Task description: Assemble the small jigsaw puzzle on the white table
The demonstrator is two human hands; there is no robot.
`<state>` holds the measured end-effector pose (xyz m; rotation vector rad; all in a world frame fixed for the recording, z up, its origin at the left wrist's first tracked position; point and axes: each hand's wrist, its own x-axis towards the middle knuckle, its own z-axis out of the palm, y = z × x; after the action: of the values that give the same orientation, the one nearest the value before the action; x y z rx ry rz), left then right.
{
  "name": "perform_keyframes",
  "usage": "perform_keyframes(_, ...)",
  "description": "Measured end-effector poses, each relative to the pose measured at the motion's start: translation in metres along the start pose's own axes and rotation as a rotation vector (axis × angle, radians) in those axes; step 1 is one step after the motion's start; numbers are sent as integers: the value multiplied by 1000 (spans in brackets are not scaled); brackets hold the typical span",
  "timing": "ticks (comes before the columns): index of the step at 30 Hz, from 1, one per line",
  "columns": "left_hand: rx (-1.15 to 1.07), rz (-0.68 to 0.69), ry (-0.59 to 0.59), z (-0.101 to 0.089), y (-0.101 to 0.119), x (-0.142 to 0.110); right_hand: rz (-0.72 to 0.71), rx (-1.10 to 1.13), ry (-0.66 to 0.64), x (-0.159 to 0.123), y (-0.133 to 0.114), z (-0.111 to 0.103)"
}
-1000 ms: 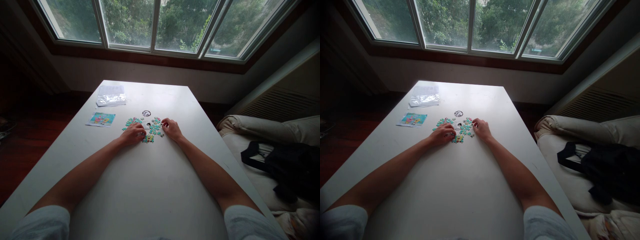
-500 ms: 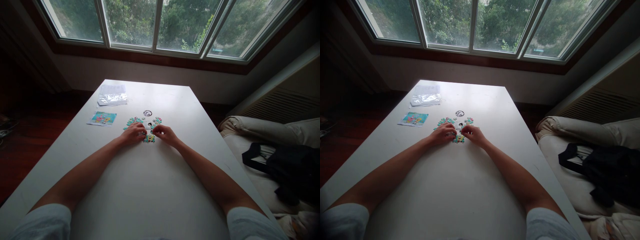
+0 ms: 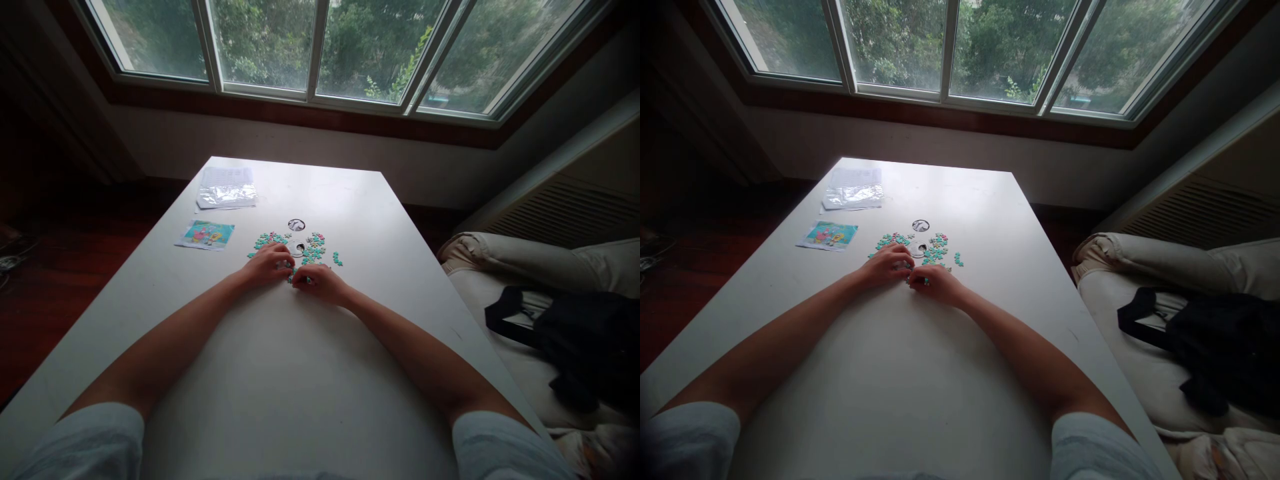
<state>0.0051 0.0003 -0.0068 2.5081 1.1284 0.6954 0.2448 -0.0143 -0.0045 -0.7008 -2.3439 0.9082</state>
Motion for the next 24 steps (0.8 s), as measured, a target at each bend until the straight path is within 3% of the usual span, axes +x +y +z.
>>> perform_keyframes(11, 9, -20, 6, 0, 2, -1, -68, -140, 16, 1, -2, -1)
perform_keyframes(24, 1, -24, 9, -1, 3, 0, -170, -385, -116, 1, -5, -2)
